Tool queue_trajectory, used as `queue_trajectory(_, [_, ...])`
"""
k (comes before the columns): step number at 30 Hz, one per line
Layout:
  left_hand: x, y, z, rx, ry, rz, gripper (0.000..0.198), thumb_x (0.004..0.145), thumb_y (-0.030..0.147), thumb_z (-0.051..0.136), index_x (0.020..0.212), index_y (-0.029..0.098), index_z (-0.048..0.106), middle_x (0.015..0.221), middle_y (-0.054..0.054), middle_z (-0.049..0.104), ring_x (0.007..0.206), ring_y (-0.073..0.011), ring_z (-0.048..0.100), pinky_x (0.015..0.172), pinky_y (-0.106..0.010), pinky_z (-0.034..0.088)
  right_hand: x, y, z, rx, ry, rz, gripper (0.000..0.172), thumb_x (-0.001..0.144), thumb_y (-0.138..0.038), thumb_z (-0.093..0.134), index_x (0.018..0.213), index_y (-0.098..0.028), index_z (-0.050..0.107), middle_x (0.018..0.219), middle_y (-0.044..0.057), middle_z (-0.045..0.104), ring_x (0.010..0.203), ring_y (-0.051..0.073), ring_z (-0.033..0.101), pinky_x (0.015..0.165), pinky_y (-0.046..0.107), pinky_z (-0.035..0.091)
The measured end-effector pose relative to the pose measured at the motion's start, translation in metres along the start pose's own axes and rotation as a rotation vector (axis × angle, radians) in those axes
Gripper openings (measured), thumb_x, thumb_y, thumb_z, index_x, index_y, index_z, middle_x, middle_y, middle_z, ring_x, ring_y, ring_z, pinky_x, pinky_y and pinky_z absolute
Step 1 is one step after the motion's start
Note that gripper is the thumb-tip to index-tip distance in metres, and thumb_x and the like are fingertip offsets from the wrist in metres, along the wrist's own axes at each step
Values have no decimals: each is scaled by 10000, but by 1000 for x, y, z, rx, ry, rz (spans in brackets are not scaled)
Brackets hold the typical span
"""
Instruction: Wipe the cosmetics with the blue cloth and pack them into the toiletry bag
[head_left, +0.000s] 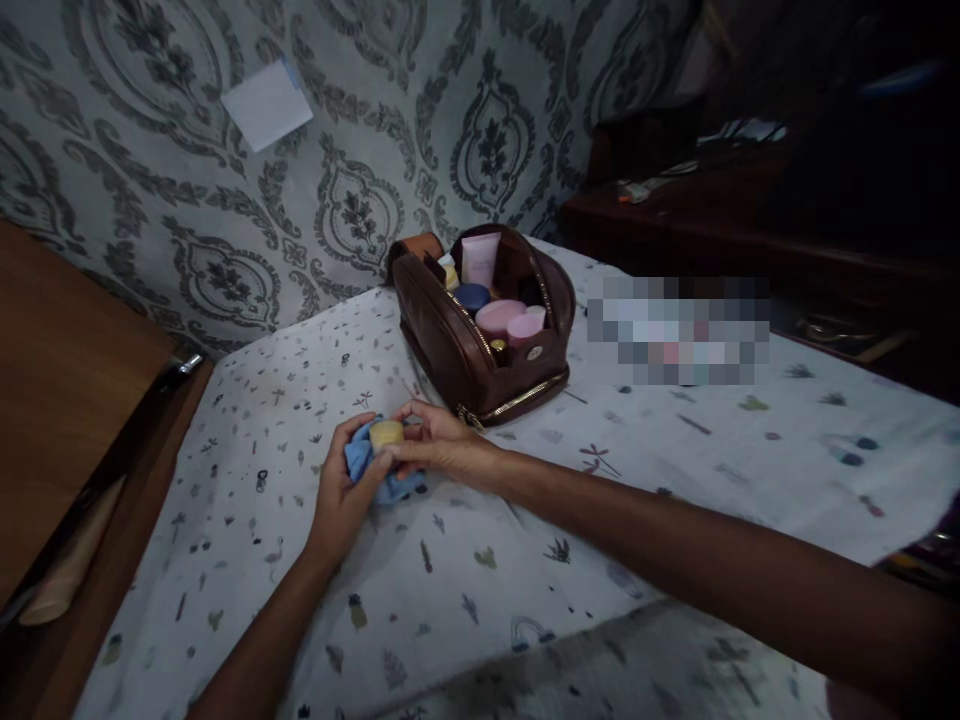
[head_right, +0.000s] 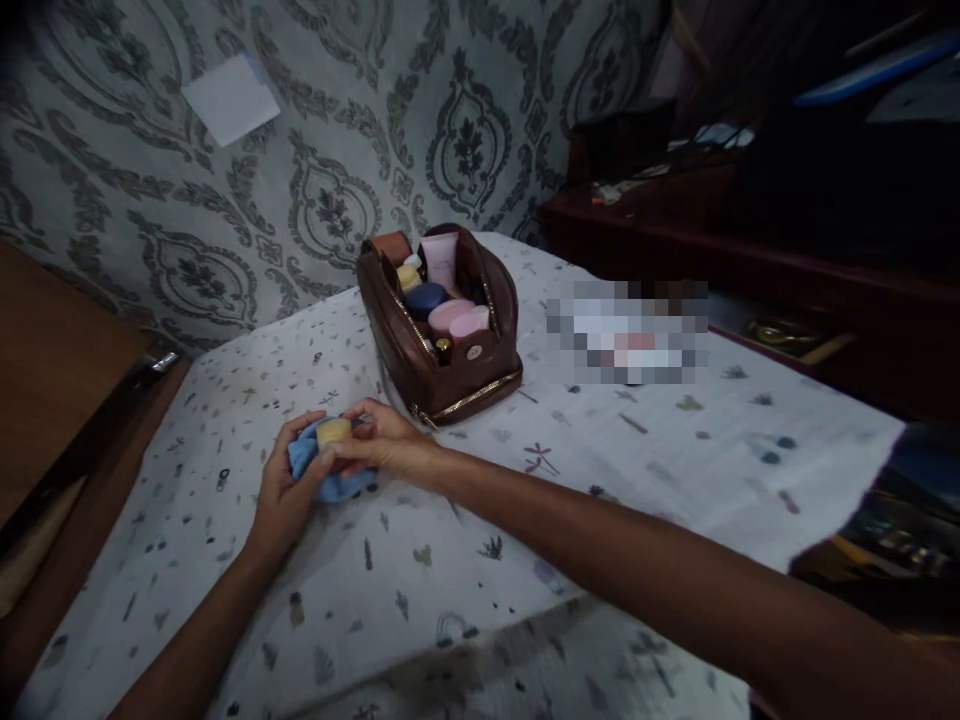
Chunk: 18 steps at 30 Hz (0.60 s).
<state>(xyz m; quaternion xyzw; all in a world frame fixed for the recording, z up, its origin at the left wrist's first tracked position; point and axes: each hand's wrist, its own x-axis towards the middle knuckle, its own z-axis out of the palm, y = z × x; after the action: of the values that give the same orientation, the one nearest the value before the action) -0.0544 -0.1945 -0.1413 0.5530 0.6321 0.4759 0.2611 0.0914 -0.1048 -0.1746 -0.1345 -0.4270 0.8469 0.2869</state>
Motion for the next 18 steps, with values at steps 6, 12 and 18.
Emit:
queue_trajectory(6, [2, -3, -1, 7, 52, 77, 376, 850, 455, 658, 1109, 183, 637, 968, -38, 700, 859, -186, 648, 815, -297, 528, -5, -6, 5, -126, -36, 8, 634, 735, -423, 830, 1237, -210, 505, 803, -17, 697, 673, 134, 708, 556, 209, 559])
queue_trajectory(12, [3, -6, -4, -3, 86, 128, 359, 896, 457, 596, 1106, 172, 651, 1029, -63, 710, 871, -190, 651, 801, -294, 522, -6, -9, 6, -227, -13, -26, 571, 785, -440, 774, 1259, -160, 621, 840, 28, 686, 657, 120, 671, 479, 173, 482])
queue_trajectory(18, [3, -5, -4, 33, 126, 102, 350, 891, 469, 596, 1056, 167, 661, 910, -45, 705, 784, -175, 633, 732, -275, 517, -2, -4, 5, -243, 88, -88, 571, 666, -407, 851, 1149, -155, 678, 683, -49, 571, 569, 72, 518, 462, 179, 382])
